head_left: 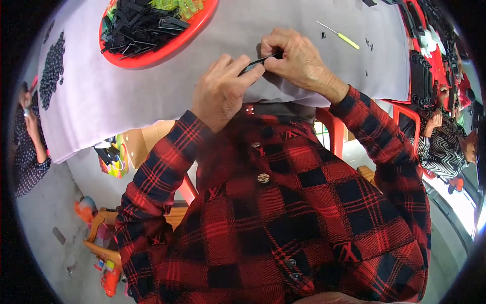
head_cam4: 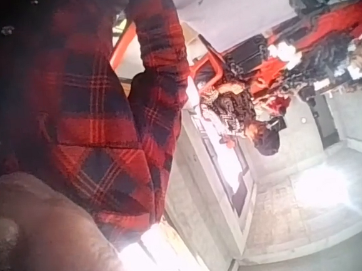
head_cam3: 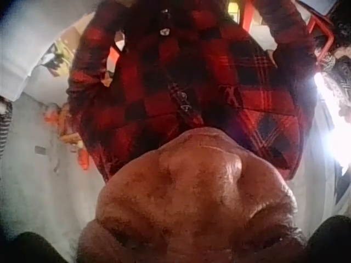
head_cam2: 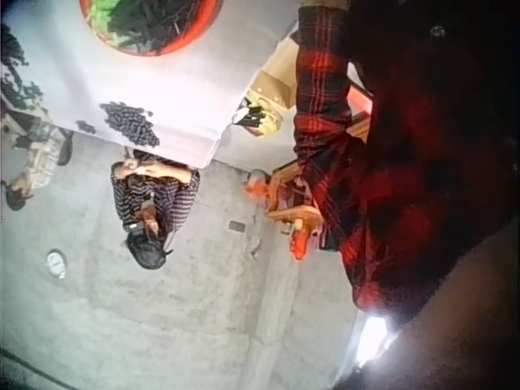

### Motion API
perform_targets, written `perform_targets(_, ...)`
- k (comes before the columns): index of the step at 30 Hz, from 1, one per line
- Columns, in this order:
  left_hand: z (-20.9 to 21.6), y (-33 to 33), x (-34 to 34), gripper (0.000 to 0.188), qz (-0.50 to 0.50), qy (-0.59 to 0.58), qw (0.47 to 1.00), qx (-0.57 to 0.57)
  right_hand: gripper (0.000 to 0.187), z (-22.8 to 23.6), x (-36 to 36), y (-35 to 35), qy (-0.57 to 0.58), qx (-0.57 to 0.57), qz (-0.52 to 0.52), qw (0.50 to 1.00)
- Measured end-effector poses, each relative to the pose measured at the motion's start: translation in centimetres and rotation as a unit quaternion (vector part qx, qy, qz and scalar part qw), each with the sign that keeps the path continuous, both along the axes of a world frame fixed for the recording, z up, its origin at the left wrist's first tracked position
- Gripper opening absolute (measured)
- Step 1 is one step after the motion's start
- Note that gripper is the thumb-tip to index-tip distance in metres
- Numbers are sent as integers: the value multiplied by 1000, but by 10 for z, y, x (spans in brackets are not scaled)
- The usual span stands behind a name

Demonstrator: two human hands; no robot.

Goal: The person assembles plastic cartridge components by hand, inserting internal plastic parts and wiper blades into a main plastic housing.

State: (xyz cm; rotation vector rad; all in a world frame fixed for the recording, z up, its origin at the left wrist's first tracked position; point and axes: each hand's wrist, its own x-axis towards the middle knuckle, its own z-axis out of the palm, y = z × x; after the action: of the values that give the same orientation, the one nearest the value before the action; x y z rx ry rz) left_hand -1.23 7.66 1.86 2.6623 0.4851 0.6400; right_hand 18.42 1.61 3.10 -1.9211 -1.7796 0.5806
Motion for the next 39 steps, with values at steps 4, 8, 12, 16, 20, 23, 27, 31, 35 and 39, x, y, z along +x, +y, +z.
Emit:
perform_targets(4, 0, 1, 1, 36, 1, -2, 1000, -3, 8, -4, 2, 2, -29, -9, -8, 1000)
perform_targets(8, 1, -1, -1, 35, -2, 6, 1000, 1, 8, 0, 9, 5, 20, -44, 8, 999)
perform_targets(12, -3, 6, 2, 33, -3, -3, 1000, 6, 10, 2, 12, 4, 62, -49, 20, 997)
perform_targets(16, -3, 0, -1, 34, 6, -4, 1000, 5, 8, 7, 13, 1, 170, -98, 17, 981)
perform_targets(20, -5, 0, -1, 36, 4, -4, 1000, 11, 7, 3, 10, 1, 120, -67, 16, 990)
perform_targets(23, -2, 1, 0, 36, 1, -3, 1000, 14, 7, 2, 10, 1, 117, -67, 14, 991)
perform_targets(27, -3, 0, 0, 36, 7, -1, 1000, 13, 7, 3, 10, 1, 104, -61, 14, 993)
perform_targets(31, -3, -1, -1, 37, 4, -7, 1000, 6, 8, 5, 7, 2, 107, -67, 8, 992)
perform_targets(35, -4, 0, -1, 39, 1, -6, 1000, 6, 7, 6, 7, 2, 90, -77, 8, 993)
perform_targets(39, -3, 1, 1, 40, 0, 17, 1000, -7, 11, 3, 8, 7, 99, -88, -11, 991)
